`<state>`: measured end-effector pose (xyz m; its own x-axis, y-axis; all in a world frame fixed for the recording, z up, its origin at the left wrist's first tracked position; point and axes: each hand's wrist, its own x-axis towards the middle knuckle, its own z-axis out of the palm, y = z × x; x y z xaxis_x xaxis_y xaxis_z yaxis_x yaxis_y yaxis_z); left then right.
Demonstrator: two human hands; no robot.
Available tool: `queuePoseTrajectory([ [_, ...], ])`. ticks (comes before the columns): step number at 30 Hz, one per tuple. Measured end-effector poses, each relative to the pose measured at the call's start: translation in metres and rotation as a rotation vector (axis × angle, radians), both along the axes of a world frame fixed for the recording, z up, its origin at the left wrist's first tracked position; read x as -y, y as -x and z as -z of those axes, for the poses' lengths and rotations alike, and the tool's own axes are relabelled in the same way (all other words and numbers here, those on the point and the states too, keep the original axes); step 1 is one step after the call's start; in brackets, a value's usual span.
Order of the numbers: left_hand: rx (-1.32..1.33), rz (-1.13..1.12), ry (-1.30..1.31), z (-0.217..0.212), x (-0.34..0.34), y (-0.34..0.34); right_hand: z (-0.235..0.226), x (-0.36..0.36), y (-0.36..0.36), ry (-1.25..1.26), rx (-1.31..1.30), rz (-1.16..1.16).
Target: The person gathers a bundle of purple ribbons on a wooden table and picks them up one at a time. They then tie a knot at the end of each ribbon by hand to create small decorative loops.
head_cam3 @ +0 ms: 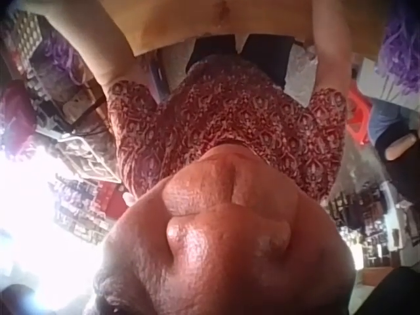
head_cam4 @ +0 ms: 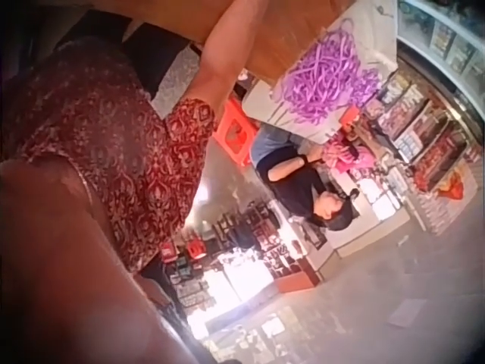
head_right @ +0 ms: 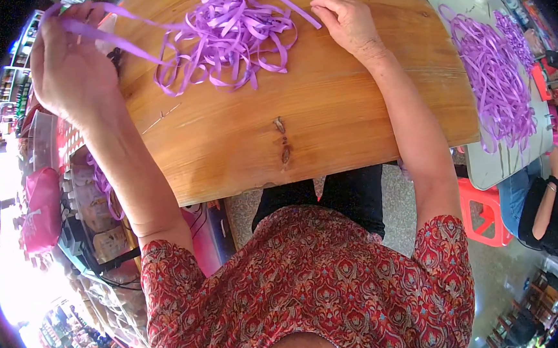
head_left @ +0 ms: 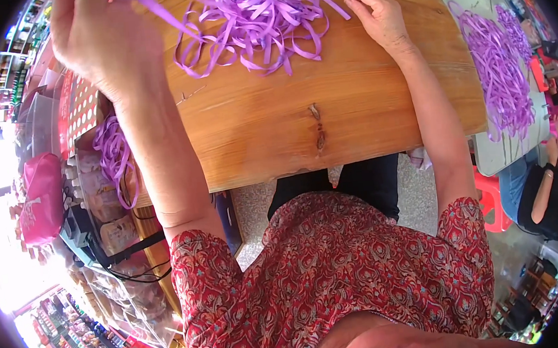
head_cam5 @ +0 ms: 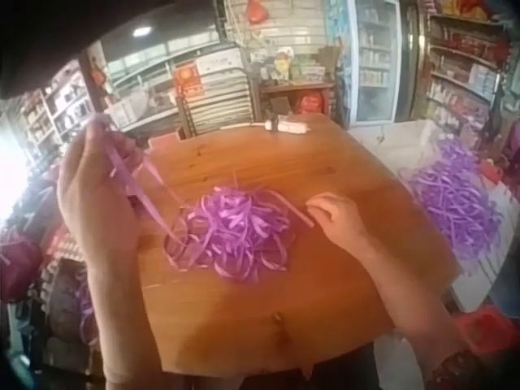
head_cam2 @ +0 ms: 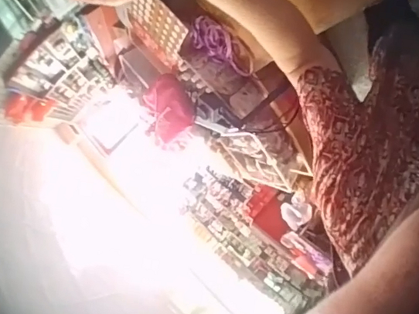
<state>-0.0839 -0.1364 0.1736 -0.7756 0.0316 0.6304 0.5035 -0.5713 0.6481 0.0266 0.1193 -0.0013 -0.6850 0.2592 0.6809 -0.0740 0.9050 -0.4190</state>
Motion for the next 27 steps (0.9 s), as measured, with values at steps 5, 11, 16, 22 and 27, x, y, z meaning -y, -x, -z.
queuePoseTrajectory([
  [5, 0.113, 0.119, 0.571, 0.017, -0.020, -0.027, 0.000, -0.002, 0.001, 0.070, -0.022, -0.036],
  [11, 0.179, 0.505, 0.688, 0.067, -0.040, -0.027, -0.022, 0.018, -0.005, 0.704, 0.032, -0.335],
  [16, 0.295, 0.654, 0.667, 0.088, -0.058, -0.023, -0.044, 0.032, -0.018, 0.962, 0.077, -0.630],
  [22, -0.059, 0.407, 0.694, 0.106, -0.069, -0.027, -0.041, 0.030, -0.015, 1.031, 0.335, -0.734],
  [27, -0.202, 0.234, 0.768, 0.134, -0.075, -0.018, -0.037, 0.033, -0.006, 0.904, 0.199, -0.393],
])
